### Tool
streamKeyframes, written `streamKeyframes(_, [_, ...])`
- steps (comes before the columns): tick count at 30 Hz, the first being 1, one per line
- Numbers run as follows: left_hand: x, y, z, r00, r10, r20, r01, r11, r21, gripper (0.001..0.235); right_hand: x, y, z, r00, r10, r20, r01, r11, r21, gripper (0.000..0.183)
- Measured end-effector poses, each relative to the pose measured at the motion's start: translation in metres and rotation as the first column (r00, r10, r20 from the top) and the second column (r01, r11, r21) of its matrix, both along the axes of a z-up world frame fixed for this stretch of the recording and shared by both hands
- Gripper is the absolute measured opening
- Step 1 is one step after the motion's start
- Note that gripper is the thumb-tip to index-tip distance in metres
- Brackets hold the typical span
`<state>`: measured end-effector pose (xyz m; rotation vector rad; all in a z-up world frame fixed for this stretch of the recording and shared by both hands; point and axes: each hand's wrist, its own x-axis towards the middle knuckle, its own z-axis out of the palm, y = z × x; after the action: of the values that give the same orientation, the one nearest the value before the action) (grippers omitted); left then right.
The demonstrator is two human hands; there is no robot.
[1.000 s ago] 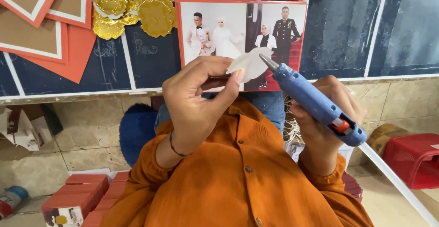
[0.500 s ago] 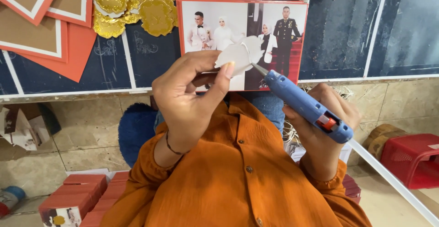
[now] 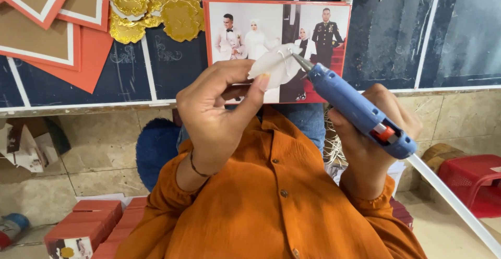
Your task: Assembling wedding invitations by gluing decorative gold emblems onto printed cards using a hot glue gun.
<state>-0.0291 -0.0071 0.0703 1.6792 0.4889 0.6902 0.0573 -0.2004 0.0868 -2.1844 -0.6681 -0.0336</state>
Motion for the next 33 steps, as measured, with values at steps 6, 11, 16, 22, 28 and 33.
streamKeyframes(6, [0.001, 0.005, 0.000, 1.000, 0.022, -0.018, -0.022, 1.000, -0.007, 0.015, 0.000, -0.022, -0.016, 0.999, 0.039, 0.029, -0.034, 0.988, -0.153, 0.057])
streamKeyframes(11, [0.005, 0.006, -0.008, 1.000, 0.006, -0.007, -0.006, 1.000, -0.019, 0.014, 0.025, -0.057, -0.051, 0.993, 0.096, 0.072, -0.079, 0.974, -0.213, 0.047])
streamKeyframes(16, [0.012, 0.008, -0.028, 0.999, -0.028, -0.033, 0.027, 0.999, -0.025, 0.018, 0.100, -0.106, -0.089, 0.957, -0.051, 0.285, 0.147, 0.935, -0.324, 0.033])
streamKeyframes(22, [0.018, 0.007, -0.046, 0.998, -0.061, -0.001, 0.061, 0.998, 0.028, 0.017, 0.159, -0.128, -0.107, 0.968, 0.022, 0.251, 0.117, 0.844, -0.524, 0.028])
streamKeyframes(28, [0.017, 0.000, -0.054, 0.996, -0.001, -0.086, 0.004, 0.999, 0.035, 0.020, 0.117, -0.065, -0.065, 0.902, 0.119, 0.416, 0.136, 0.834, -0.535, 0.073])
streamKeyframes(33, [0.021, -0.010, -0.050, 0.991, 0.006, -0.135, 0.010, 0.993, 0.115, 0.014, 0.035, 0.018, -0.054, 0.867, 0.357, 0.347, -0.325, 0.934, -0.149, 0.041])
